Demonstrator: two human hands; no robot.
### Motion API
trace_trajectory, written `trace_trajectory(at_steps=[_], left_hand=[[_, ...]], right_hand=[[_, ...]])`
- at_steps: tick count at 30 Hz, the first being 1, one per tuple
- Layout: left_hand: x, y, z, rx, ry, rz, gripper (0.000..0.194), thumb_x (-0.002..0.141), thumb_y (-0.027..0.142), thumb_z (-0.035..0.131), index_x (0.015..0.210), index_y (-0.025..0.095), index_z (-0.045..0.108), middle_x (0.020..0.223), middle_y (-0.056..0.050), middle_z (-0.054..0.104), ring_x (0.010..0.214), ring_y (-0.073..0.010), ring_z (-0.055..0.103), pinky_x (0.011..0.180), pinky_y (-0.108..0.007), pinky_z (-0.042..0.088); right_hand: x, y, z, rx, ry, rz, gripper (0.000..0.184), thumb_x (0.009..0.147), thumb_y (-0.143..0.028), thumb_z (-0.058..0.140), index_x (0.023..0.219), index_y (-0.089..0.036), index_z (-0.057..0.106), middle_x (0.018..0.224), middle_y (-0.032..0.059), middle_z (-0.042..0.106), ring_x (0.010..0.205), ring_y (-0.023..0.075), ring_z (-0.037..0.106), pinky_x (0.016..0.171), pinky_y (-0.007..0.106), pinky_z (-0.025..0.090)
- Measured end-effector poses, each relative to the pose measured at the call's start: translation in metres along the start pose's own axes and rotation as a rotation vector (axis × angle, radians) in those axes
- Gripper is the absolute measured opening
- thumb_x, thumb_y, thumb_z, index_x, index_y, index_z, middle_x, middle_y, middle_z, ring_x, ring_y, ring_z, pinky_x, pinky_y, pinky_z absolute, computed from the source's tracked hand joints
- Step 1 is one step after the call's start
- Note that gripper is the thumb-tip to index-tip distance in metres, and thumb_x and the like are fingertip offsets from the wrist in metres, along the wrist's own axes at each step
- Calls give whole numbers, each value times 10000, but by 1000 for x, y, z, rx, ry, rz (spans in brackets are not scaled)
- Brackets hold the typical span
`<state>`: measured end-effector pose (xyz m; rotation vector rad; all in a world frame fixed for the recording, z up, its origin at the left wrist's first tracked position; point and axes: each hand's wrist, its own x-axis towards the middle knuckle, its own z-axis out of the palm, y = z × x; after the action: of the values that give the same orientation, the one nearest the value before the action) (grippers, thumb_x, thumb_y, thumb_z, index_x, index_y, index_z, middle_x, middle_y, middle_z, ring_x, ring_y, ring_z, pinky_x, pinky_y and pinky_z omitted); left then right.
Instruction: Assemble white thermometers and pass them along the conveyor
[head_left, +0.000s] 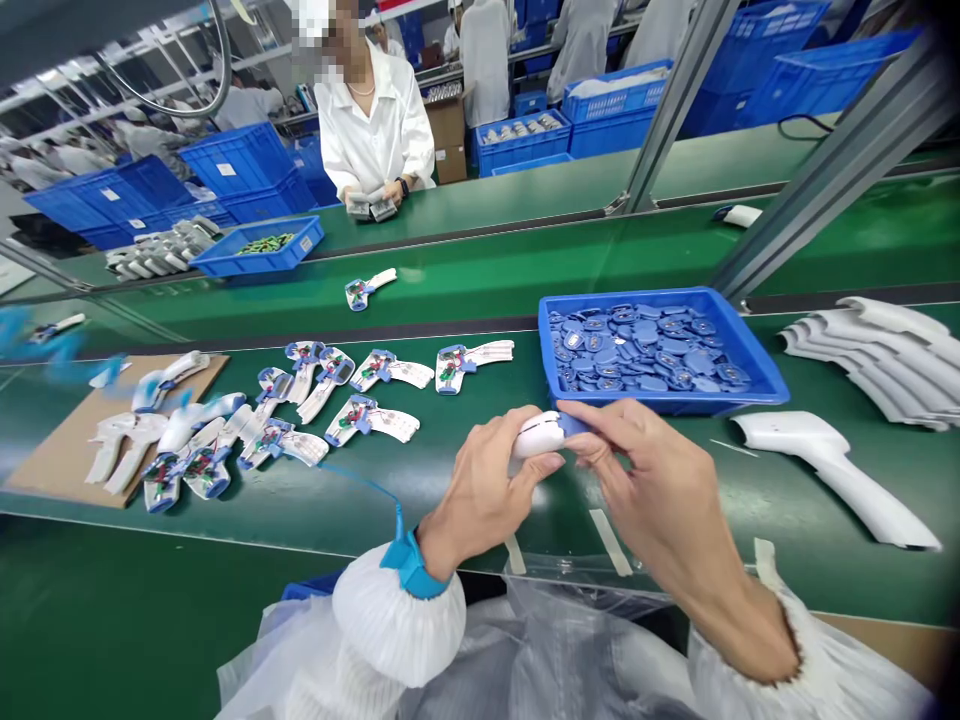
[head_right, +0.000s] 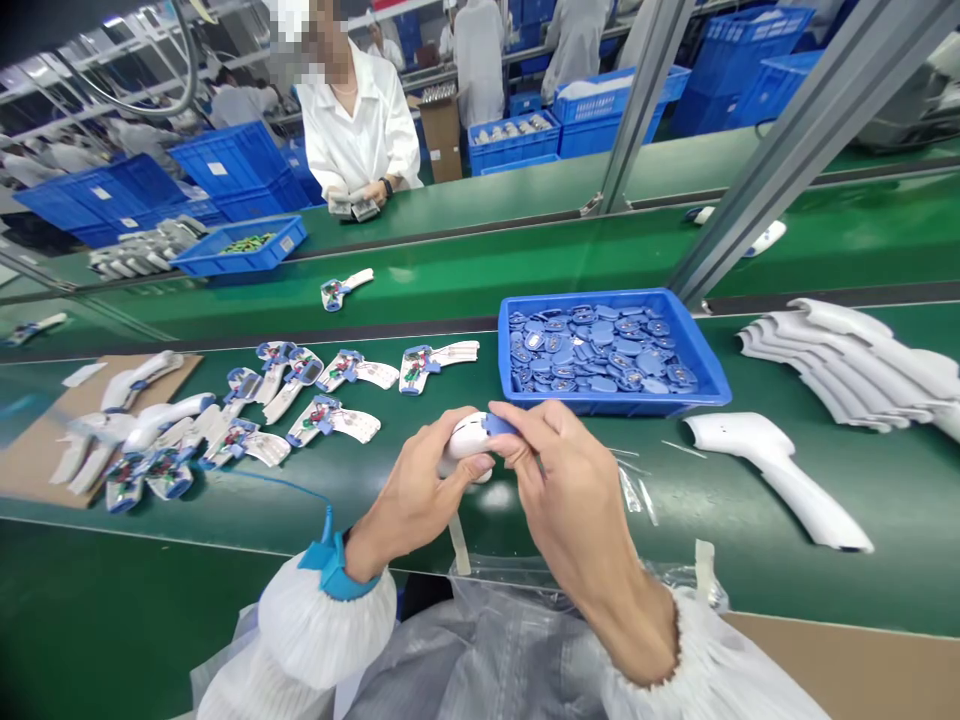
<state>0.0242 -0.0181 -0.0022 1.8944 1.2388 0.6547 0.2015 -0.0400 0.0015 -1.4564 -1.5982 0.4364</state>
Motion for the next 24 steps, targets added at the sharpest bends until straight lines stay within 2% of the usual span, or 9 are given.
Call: trace_trajectory(at_steps=[3, 5, 9, 12, 14, 17, 19, 21, 24], left_hand=[[-1, 2, -7, 14, -95, 0, 311, 1071, 433, 535, 1327, 258, 563, 1220, -22, 731, 1029, -235, 667, 894, -366, 460], [-1, 2, -9, 73, -86, 38, 341, 1080, 457, 502, 1346, 249, 552, 1215, -37, 728, 1015, -243, 661, 889, -375, 451], [2, -3, -2, 190, -72, 103, 344, 1101, 451, 416, 1288, 224, 596, 1104, -58, 743, 936, -245, 657, 846, -379, 436], [5, -7, 6, 353, -58, 106, 299, 1075, 432, 469, 1047, 200, 656, 927, -68, 740, 822, -244, 646, 788, -385, 412], [5, -10, 10, 417, -66, 160, 267, 1050, 430, 530, 1026, 202, 668, 921, -68, 743, 846, -249, 650, 805, -391, 406], [-1, -17, 17, 325, 94, 160, 231, 1029, 427, 585, 1027, 215, 674, 982, -54, 743, 919, -231, 638, 859, -377, 412], [-3, -23, 25, 229, 297, 4, 293, 1025, 436, 581, 849, 208, 635, 856, -34, 707, 813, -193, 603, 780, -340, 406], [0, -30, 35, 194, 421, -139, 452, 1020, 447, 562, 640, 209, 499, 651, -8, 592, 651, -157, 513, 662, -320, 352], [8, -34, 39, 210, 377, -164, 555, 1003, 433, 545, 528, 206, 370, 528, 7, 473, 557, -136, 427, 618, -324, 308]], right_hand=[[-1, 2, -2, -163, 18, -227, 236, 1043, -293, 575, 1128, -188, 768, 797, 17, 672, 664, 129, 623, 603, 254, 520], [0, -1, -3, -194, 12, -260, 217, 1046, -275, 575, 1148, -187, 745, 861, 31, 711, 728, 141, 670, 656, 254, 548], [-2, -3, 3, -101, -160, -137, 258, 1077, -310, 481, 1200, -241, 698, 1143, 69, 754, 959, 189, 729, 806, 298, 578], [-11, 8, 10, -63, -147, -6, 297, 1084, -357, 411, 1087, -238, 684, 1065, 76, 750, 913, 201, 718, 804, 331, 566], [-19, 18, 9, -49, -110, 68, 308, 1078, -402, 409, 1077, -232, 667, 1030, 81, 748, 892, 212, 709, 806, 348, 560], [-28, 26, -1, -20, -205, 167, 318, 1073, -467, 426, 1104, -245, 651, 1007, 69, 751, 824, 205, 696, 735, 330, 549], [-33, 24, -4, -15, -329, 185, 327, 1069, -494, 444, 1138, -256, 657, 1003, 62, 748, 796, 197, 689, 689, 312, 537], [-39, 19, 0, -27, -421, 110, 347, 1065, -494, 451, 1144, -249, 683, 965, 63, 737, 721, 184, 665, 630, 299, 510], [-47, 11, 13, -61, -359, 3, 405, 1053, -490, 437, 1094, -209, 727, 886, 78, 713, 603, 167, 602, 537, 292, 436]])
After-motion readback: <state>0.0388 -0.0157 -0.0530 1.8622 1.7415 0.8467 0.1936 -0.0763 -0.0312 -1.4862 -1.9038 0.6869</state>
